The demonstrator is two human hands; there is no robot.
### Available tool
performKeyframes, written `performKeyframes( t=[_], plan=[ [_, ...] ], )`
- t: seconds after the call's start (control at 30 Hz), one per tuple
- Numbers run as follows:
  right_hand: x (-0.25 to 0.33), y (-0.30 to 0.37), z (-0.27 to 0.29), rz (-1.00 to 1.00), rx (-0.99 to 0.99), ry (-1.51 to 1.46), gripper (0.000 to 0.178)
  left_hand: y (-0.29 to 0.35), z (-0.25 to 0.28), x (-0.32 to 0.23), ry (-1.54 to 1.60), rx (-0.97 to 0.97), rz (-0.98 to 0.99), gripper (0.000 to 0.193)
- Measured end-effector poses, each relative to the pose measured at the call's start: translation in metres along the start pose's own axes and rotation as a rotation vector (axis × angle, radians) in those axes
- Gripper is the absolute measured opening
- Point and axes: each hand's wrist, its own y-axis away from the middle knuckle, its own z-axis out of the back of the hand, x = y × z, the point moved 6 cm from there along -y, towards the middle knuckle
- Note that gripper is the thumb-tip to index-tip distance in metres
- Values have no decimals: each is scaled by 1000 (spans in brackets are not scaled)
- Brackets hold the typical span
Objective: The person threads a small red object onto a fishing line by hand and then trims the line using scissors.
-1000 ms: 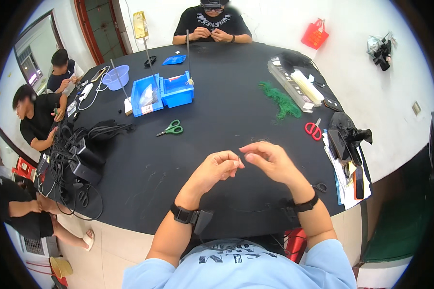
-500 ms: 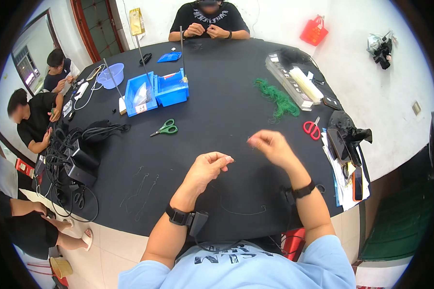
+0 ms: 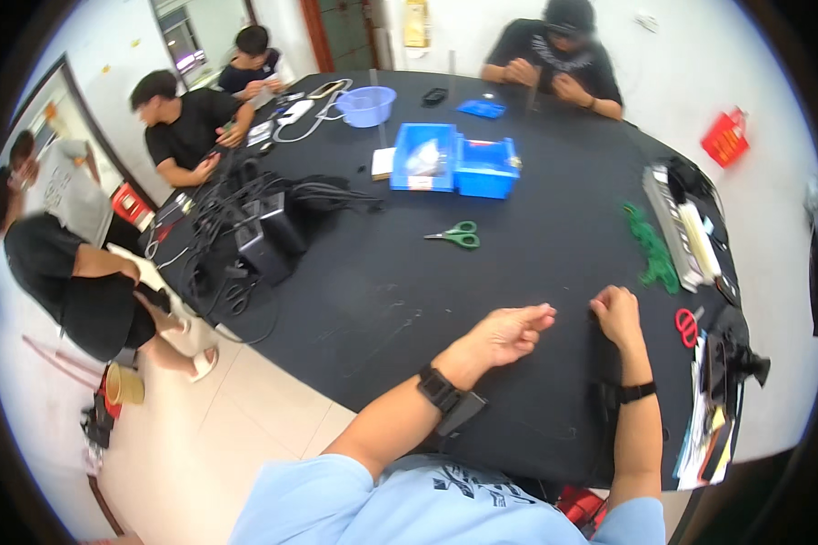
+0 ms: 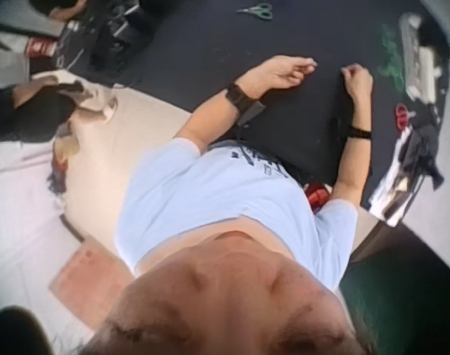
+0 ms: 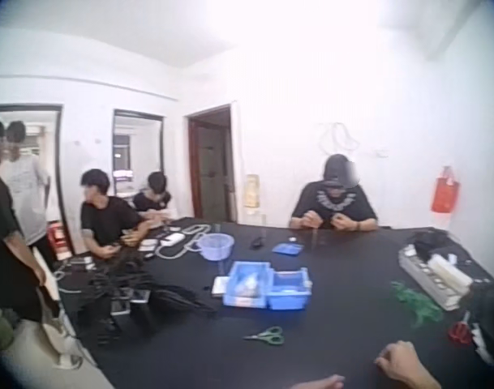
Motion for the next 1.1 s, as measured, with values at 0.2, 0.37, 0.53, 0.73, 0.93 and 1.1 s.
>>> performKeyframes(
  t=[0.2,0.37,0.53,0.73,0.93,1.1],
  plan=[
    [-1,3,-12,-61,-4,-24,14,6,1,-3,-16,-45,-29,17],
    [-4,1,-9,-22,15,9,15,6,-5,-10,-141,-26,-123,23],
    [4,-3,-18,-31,77,59,21,18,-13,-20,-315,-123,-225,24],
    [9,3,-3,27,97,-40,23,16,-22,-18,-475,-177,-275,27],
    [50,17,9,-119,327,-675,26,18,-27,-17,-717,-183,-412,29],
    [81,29,2,-149,507,-997,25,24,-36,-25,-659,-187,-622,28]
  ],
)
